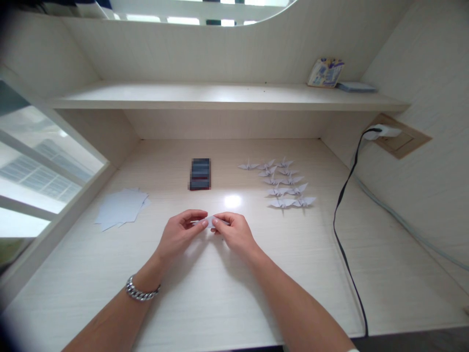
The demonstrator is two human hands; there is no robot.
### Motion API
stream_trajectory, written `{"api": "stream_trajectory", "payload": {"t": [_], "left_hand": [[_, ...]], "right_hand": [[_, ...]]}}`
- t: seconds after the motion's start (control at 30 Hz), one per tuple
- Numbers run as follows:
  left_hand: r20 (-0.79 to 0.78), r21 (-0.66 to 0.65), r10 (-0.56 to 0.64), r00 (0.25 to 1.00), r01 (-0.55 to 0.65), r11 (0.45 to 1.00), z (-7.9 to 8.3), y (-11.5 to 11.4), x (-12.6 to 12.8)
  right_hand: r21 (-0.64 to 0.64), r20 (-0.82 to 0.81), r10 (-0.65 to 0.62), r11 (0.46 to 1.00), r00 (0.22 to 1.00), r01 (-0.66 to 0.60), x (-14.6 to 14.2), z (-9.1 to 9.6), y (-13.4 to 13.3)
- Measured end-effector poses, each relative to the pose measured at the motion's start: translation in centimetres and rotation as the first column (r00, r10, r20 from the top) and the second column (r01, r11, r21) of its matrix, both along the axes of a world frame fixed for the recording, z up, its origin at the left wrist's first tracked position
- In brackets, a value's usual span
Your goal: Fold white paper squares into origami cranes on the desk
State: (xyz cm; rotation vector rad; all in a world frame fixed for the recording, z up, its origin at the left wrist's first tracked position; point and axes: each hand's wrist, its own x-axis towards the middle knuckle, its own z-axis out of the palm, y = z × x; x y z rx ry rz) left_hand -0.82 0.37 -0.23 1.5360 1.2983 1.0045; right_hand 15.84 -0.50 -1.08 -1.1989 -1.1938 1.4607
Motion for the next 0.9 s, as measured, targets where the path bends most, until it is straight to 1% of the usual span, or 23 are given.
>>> {"api": "stream_trajectory", "payload": {"t": [0.03,0.1,0.2,0.27,0.33,0.4,0.47,0.57,0.73,0.83,0.9], "left_hand": [[0.013,-0.023,-0.042,0.999,0.042,0.999,0.0,-0.1,0.1],[0.024,-0.05,-0.076,0.997,0.077,0.996,0.0,-0.2,0.3],[0.021,-0.075,-0.059,0.998,0.061,0.995,-0.2,-0.2,0.3],[0.023,-0.09,-0.062,0.998,0.063,0.994,-0.3,-0.1,0.2],[0.038,-0.099,-0.084,0.996,0.088,0.991,-0.3,-0.1,0.1],[0.062,-0.104,-0.108,0.992,0.114,0.988,-0.2,-0.1,0.1],[0.086,-0.117,-0.135,0.987,0.145,0.983,-0.1,-0.1,0.0],[0.119,-0.145,-0.164,0.979,0.18,0.973,0.0,-0.1,-0.1],[0.14,-0.13,-0.138,0.98,0.157,0.979,-0.3,-0.1,-0.3],[0.146,-0.107,-0.122,0.982,0.138,0.985,-0.3,-0.2,-0.1],[0.135,-0.093,-0.119,0.984,0.132,0.987,-0.1,-0.3,0.0]], "right_hand": [[0.0,0.001,0.013,1.0,1.0,-0.013,0.0,0.1,-0.1],[0.019,0.045,0.033,0.999,0.998,-0.034,0.0,0.2,-0.2],[0.099,0.156,0.021,0.994,0.988,-0.036,0.2,0.3,-0.3],[0.139,0.181,0.002,0.99,0.983,-0.027,0.2,0.5,-0.3],[0.13,0.166,-0.004,0.991,0.986,-0.018,0.3,0.6,-0.3],[0.087,0.148,0.006,0.996,0.989,-0.019,0.3,0.8,-0.3],[0.041,0.119,0.024,0.999,0.993,-0.029,0.4,0.9,-0.3],[0.017,0.076,0.05,0.999,0.996,-0.052,0.4,1.1,-0.3],[0.001,0.035,0.041,0.999,0.999,-0.041,0.3,1.4,-0.3],[0.005,0.014,0.038,0.999,0.999,-0.038,0.4,1.3,-0.3],[0.008,-0.005,0.058,0.998,0.998,-0.058,0.5,1.1,-0.2]]}}
